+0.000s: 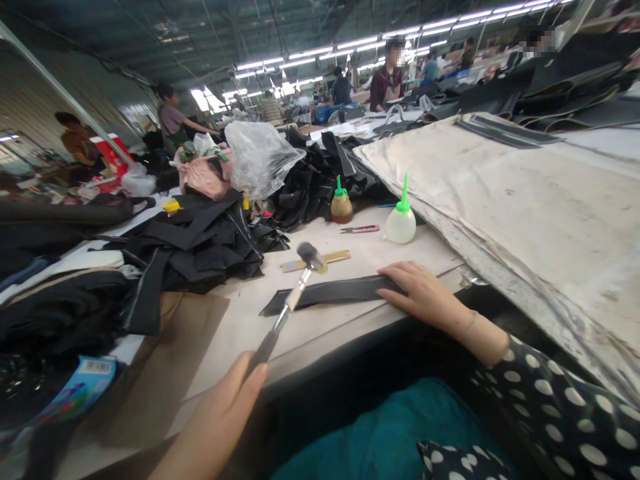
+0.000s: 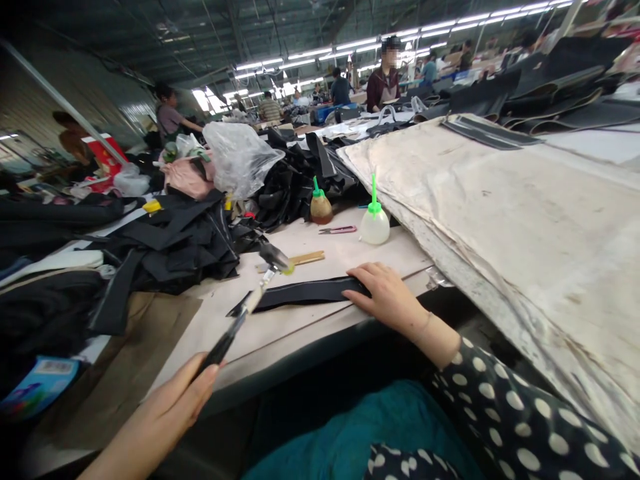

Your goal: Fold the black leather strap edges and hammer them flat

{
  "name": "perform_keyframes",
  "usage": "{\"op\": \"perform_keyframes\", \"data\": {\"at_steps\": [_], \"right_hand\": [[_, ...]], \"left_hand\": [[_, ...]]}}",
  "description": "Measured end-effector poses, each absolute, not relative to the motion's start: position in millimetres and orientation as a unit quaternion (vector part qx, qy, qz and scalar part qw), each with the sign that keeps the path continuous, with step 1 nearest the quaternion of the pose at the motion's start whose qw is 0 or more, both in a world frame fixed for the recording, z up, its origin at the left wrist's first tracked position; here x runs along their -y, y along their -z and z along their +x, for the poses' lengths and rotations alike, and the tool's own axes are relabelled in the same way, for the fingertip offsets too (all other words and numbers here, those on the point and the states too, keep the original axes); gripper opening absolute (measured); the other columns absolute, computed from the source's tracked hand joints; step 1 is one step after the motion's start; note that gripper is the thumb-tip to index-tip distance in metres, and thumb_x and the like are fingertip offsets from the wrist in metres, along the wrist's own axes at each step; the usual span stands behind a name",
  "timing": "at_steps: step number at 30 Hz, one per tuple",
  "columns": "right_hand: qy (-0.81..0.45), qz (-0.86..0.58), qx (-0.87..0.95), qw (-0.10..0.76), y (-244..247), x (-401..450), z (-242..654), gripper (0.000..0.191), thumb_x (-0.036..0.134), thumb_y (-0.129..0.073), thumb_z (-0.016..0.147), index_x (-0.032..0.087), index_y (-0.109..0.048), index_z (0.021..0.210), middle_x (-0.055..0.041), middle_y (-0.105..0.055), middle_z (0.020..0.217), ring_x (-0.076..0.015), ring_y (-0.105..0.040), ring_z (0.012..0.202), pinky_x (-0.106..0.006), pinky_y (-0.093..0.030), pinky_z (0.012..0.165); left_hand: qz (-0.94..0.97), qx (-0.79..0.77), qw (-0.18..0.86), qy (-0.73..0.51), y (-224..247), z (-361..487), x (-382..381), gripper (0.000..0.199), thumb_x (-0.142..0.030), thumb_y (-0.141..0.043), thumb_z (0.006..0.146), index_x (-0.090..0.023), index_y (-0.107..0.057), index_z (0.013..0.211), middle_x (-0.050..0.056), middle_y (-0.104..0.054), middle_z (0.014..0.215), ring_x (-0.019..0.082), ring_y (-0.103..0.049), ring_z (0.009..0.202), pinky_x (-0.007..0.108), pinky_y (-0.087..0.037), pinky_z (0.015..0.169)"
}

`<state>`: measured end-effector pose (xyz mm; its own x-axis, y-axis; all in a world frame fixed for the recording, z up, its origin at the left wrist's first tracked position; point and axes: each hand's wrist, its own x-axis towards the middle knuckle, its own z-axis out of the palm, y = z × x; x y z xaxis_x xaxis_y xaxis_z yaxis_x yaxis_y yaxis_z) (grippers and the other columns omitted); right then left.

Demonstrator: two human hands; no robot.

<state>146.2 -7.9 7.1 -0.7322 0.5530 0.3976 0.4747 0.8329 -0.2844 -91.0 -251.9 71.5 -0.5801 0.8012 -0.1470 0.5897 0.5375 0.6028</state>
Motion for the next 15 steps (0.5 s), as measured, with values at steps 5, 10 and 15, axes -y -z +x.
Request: {"op": "perform_keyframes", "data": {"at_steps": [5, 10, 15], "right_hand": [[-0.113, -0.254, 0.926, 0.256, -8, 15, 154, 0.033, 0.038, -0.051, 0.087, 0.018, -0.055, 0.113, -0.0097, -0.059, 0.108, -0.0235, -0.053, 0.099, -0.040, -0.045, 0.087], [-0.133, -0.241, 0.922, 0.273, -7, 23, 155, 0.032, 0.036, -0.051, 0.087, 0.018, -0.055, 0.113, -0.0101, -0.060, 0.106, -0.0228, -0.053, 0.098, -0.040, -0.044, 0.087], [-0.142, -0.224, 0.923, 0.280, -8, 24, 164, 0.029, 0.034, -0.052, 0.087, 0.018, -0.056, 0.111, -0.0100, -0.060, 0.105, -0.0224, -0.054, 0.097, -0.040, -0.045, 0.085]], "left_hand": [[0.449, -0.851, 0.241, -0.129, -76, -95, 242, 0.036, -0.054, -0.037, 0.080, -0.023, -0.054, 0.080, 0.002, -0.062, 0.069, 0.021, -0.061, 0.072, 0.027, -0.045, 0.063], [0.438, -0.852, 0.247, -0.147, -81, -87, 233, 0.043, -0.056, -0.031, 0.082, -0.020, -0.054, 0.088, 0.004, -0.064, 0.072, 0.022, -0.062, 0.075, 0.029, -0.046, 0.067], [0.482, -0.837, 0.247, -0.077, -67, -82, 226, 0.037, -0.045, -0.035, 0.082, -0.020, -0.054, 0.101, 0.010, -0.066, 0.099, 0.025, -0.060, 0.099, 0.031, -0.045, 0.081]]}}
